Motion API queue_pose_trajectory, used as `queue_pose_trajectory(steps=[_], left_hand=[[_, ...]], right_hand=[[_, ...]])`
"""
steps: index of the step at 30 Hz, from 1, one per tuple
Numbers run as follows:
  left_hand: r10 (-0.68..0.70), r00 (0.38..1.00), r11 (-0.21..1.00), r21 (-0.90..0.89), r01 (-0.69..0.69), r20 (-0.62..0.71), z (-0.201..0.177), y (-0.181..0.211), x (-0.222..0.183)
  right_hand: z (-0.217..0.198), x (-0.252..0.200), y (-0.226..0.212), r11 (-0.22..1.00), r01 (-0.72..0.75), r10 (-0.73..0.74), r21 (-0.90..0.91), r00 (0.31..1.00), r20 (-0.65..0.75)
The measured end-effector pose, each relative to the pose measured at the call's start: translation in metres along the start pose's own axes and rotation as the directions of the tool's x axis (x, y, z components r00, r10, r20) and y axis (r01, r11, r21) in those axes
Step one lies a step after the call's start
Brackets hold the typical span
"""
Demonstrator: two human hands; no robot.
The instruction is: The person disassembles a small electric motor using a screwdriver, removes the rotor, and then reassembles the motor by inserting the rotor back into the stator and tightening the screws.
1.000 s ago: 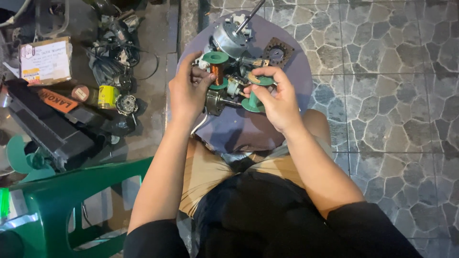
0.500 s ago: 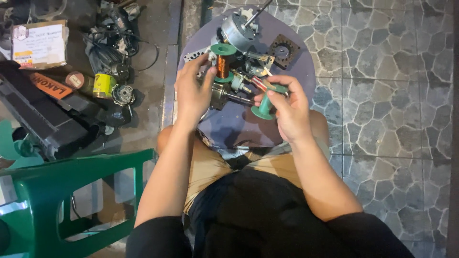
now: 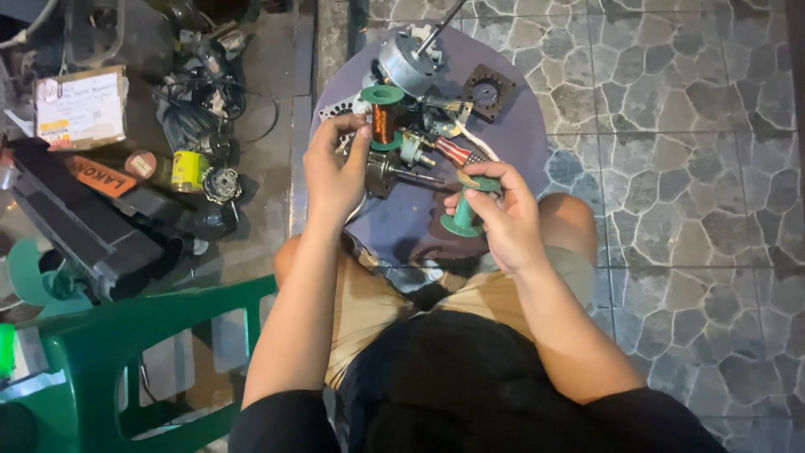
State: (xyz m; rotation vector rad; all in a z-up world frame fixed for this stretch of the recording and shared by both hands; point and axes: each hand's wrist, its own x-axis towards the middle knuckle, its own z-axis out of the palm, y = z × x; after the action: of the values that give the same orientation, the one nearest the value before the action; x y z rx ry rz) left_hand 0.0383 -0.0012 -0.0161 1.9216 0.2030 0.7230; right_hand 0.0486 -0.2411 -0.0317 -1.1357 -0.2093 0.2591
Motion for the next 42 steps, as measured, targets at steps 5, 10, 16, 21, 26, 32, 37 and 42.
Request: queue_pose_trajectory(steps=[5, 10, 16, 21, 26, 32, 37, 42], left_hand=[[0.089, 0.994, 0.995, -0.052, -0.086, 0.058, -0.003, 0.005, -0.005], [0.15, 0.982, 0.988, -0.061, -0.144, 0.115, -0.007, 0.017, -0.011], [0.125, 0.979, 0.986, -0.132, -0.104, 0.158, 0.0, 0.018, -0.01], [0.172, 0.979, 0.981, 0.068, -0.18, 0.109, 0.0, 0.018, -0.022], [0.175, 0.977, 0.975, 0.117, -0.189, 0.125, -0.003, 0.013, -0.032], [0.111, 0.98, 0.989, 0.076, -0.125, 0.167, -0.002, 0.01, -0.036], [0.133, 0.986, 0.989, 0.047, -0.138, 0.102, 0.009, 0.018, -0.039], [0.068, 0.986, 0.983, 0.159, -0.092, 0.155, 0.019, 0.008, -0.035]], right_hand=[[-0.003, -0.006, 0.002, 0.999, 0.023, -0.023, -0.026, 1.0, 0.009], [-0.005, -0.014, 0.009, 0.999, 0.018, -0.018, -0.031, 1.0, 0.0], [0.011, -0.001, 0.026, 0.999, 0.028, -0.028, -0.021, 0.999, -0.015], [0.027, 0.028, 0.037, 0.759, 0.097, -0.05, -0.644, 0.995, 0.092], [0.038, 0.032, 0.038, 0.184, 0.298, -0.145, -0.937, 0.951, 0.274], [0.045, 0.049, 0.057, -0.29, 0.306, -0.187, -0.907, 0.911, 0.367], [0.047, 0.05, 0.044, -0.292, 0.407, -0.12, -0.865, 0.882, 0.456], [0.038, 0.052, 0.056, -0.418, 0.467, -0.278, -0.779, 0.75, 0.6]])
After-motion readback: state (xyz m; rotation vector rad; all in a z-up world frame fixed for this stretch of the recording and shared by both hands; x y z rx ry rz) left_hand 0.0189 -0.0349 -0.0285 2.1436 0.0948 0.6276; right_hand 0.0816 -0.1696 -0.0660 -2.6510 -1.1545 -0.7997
